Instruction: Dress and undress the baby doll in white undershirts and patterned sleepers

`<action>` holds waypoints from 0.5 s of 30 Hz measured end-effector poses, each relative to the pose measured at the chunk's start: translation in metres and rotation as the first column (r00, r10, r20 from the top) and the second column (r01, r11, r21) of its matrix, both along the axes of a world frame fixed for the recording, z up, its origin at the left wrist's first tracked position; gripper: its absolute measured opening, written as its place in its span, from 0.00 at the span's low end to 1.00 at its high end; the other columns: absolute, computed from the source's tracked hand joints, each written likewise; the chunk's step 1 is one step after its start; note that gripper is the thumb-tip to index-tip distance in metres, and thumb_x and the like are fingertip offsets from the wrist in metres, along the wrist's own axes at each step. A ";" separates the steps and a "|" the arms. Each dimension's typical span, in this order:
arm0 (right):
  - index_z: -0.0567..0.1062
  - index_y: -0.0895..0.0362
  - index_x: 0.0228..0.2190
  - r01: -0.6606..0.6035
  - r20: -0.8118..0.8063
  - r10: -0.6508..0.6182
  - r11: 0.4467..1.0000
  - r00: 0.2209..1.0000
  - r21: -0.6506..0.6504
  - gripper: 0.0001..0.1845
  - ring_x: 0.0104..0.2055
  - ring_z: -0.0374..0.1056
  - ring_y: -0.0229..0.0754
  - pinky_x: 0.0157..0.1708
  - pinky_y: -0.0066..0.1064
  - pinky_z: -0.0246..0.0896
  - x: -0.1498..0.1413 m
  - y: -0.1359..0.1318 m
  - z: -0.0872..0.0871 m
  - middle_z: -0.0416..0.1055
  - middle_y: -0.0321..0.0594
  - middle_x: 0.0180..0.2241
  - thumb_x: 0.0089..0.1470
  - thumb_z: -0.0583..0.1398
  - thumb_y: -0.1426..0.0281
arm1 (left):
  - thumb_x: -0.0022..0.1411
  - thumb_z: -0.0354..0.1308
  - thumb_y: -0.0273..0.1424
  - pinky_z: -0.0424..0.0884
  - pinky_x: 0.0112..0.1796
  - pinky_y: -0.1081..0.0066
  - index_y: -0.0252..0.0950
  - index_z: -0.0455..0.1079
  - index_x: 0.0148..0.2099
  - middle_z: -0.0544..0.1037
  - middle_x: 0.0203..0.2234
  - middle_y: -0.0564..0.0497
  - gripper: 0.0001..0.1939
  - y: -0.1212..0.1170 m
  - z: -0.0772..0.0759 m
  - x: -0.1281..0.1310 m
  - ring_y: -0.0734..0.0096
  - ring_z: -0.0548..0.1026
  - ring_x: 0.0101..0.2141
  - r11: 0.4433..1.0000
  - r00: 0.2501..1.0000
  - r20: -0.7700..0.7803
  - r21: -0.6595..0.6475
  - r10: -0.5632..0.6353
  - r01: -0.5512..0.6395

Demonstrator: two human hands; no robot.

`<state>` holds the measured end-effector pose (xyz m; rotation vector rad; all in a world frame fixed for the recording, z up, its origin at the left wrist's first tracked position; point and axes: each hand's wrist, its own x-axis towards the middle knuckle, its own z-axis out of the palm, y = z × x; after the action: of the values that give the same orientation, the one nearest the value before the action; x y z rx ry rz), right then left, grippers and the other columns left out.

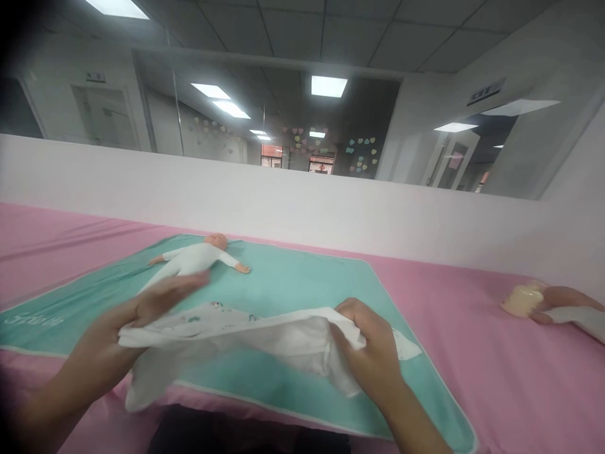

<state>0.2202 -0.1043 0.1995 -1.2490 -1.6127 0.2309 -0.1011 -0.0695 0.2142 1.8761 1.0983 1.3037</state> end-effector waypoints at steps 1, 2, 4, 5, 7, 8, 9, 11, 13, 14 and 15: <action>0.66 0.56 0.21 -0.003 -0.012 0.004 0.999 1.000 0.052 0.12 0.25 0.61 0.35 0.23 0.25 0.56 -0.002 0.000 -0.001 0.66 0.37 0.25 0.51 0.56 0.63 | 0.51 0.56 0.37 0.61 0.29 0.72 0.37 0.46 0.21 0.67 0.28 0.50 0.20 0.000 0.001 0.001 0.70 0.65 0.30 0.985 0.991 0.060 -0.113 -0.120 0.126; 0.66 0.56 0.21 0.003 -0.033 -0.001 0.997 0.999 0.080 0.12 0.25 0.61 0.35 0.22 0.25 0.55 -0.004 -0.001 -0.001 0.67 0.37 0.25 0.51 0.56 0.63 | 0.51 0.56 0.38 0.60 0.26 0.74 0.37 0.45 0.21 0.65 0.24 0.52 0.21 0.001 0.002 0.001 0.73 0.64 0.26 0.956 0.974 0.108 -0.199 -0.198 0.217; 0.64 0.56 0.20 0.071 -0.096 -0.065 0.995 0.993 0.064 0.13 0.23 0.59 0.34 0.19 0.25 0.54 -0.007 -0.002 0.000 0.65 0.37 0.23 0.51 0.56 0.62 | 0.51 0.55 0.39 0.55 0.21 0.77 0.37 0.46 0.22 0.57 0.17 0.57 0.20 0.000 0.003 0.001 0.78 0.57 0.20 0.914 0.961 0.138 -0.302 -0.240 0.272; 0.63 0.55 0.19 0.125 -0.127 -0.120 0.992 0.985 0.030 0.14 0.22 0.59 0.34 0.19 0.25 0.54 -0.009 -0.002 0.001 0.65 0.36 0.22 0.50 0.56 0.62 | 0.50 0.55 0.40 0.52 0.20 0.78 0.37 0.47 0.22 0.54 0.16 0.58 0.19 0.000 0.003 0.001 0.80 0.54 0.18 0.916 0.970 0.121 -0.321 -0.212 0.240; 0.62 0.55 0.18 0.206 -0.152 -0.212 0.977 0.965 -0.059 0.14 0.21 0.57 0.34 0.18 0.25 0.54 -0.009 -0.004 0.004 0.63 0.35 0.21 0.49 0.57 0.62 | 0.49 0.53 0.42 0.51 0.19 0.79 0.37 0.50 0.23 0.53 0.16 0.59 0.17 -0.002 0.003 -0.001 0.80 0.53 0.18 0.944 0.991 0.048 -0.302 -0.123 0.132; 0.62 0.55 0.18 0.228 -0.146 -0.241 0.968 0.959 -0.102 0.14 0.20 0.57 0.34 0.18 0.25 0.54 -0.008 -0.004 0.005 0.62 0.35 0.20 0.48 0.57 0.62 | 0.49 0.52 0.43 0.52 0.19 0.79 0.37 0.51 0.23 0.54 0.16 0.58 0.17 -0.003 0.003 -0.002 0.79 0.54 0.18 0.956 0.995 0.005 -0.276 -0.104 0.102; 0.62 0.55 0.18 0.237 -0.133 -0.255 0.961 0.958 -0.140 0.15 0.20 0.56 0.34 0.18 0.25 0.53 -0.007 -0.005 0.006 0.61 0.34 0.19 0.48 0.58 0.61 | 0.49 0.51 0.44 0.54 0.20 0.78 0.38 0.52 0.23 0.55 0.16 0.58 0.17 -0.005 0.003 -0.003 0.78 0.55 0.19 0.963 0.993 -0.049 -0.254 -0.105 0.089; 0.63 0.55 0.17 0.221 -0.094 -0.243 0.955 0.965 -0.198 0.16 0.19 0.54 0.33 0.17 0.25 0.50 -0.001 -0.004 0.006 0.58 0.33 0.17 0.47 0.58 0.60 | 0.48 0.53 0.43 0.57 0.22 0.78 0.38 0.56 0.25 0.60 0.18 0.58 0.15 -0.005 0.005 -0.006 0.76 0.59 0.21 0.976 0.974 -0.211 -0.215 -0.089 0.042; 0.62 0.55 0.17 0.185 -0.046 -0.201 0.952 0.978 -0.243 0.17 0.19 0.53 0.33 0.17 0.25 0.48 0.008 -0.001 0.005 0.56 0.33 0.16 0.47 0.58 0.58 | 0.47 0.56 0.42 0.61 0.24 0.77 0.40 0.63 0.32 0.67 0.24 0.56 0.13 -0.002 0.007 -0.007 0.72 0.65 0.25 0.987 0.914 -0.405 -0.151 -0.005 -0.061; 0.63 0.56 0.18 0.161 -0.018 -0.171 0.951 0.985 -0.264 0.17 0.20 0.53 0.34 0.18 0.25 0.48 0.013 0.002 0.004 0.57 0.33 0.17 0.48 0.57 0.58 | 0.47 0.57 0.40 0.62 0.25 0.77 0.41 0.65 0.37 0.70 0.27 0.55 0.14 0.000 0.008 -0.008 0.71 0.67 0.28 0.989 0.872 -0.487 -0.108 0.039 -0.105; 0.63 0.55 0.18 0.135 0.009 -0.138 0.948 0.990 -0.290 0.17 0.21 0.54 0.34 0.19 0.25 0.49 0.017 0.004 0.003 0.58 0.33 0.18 0.48 0.57 0.57 | 0.49 0.56 0.39 0.62 0.26 0.77 0.42 0.67 0.40 0.72 0.29 0.55 0.15 0.004 0.008 -0.008 0.69 0.69 0.30 0.990 0.831 -0.552 -0.071 0.063 -0.123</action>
<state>0.2376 -0.0998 0.2024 -1.5743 -1.5124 0.3975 -0.1092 -0.0657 0.2224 2.2038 1.5272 0.7345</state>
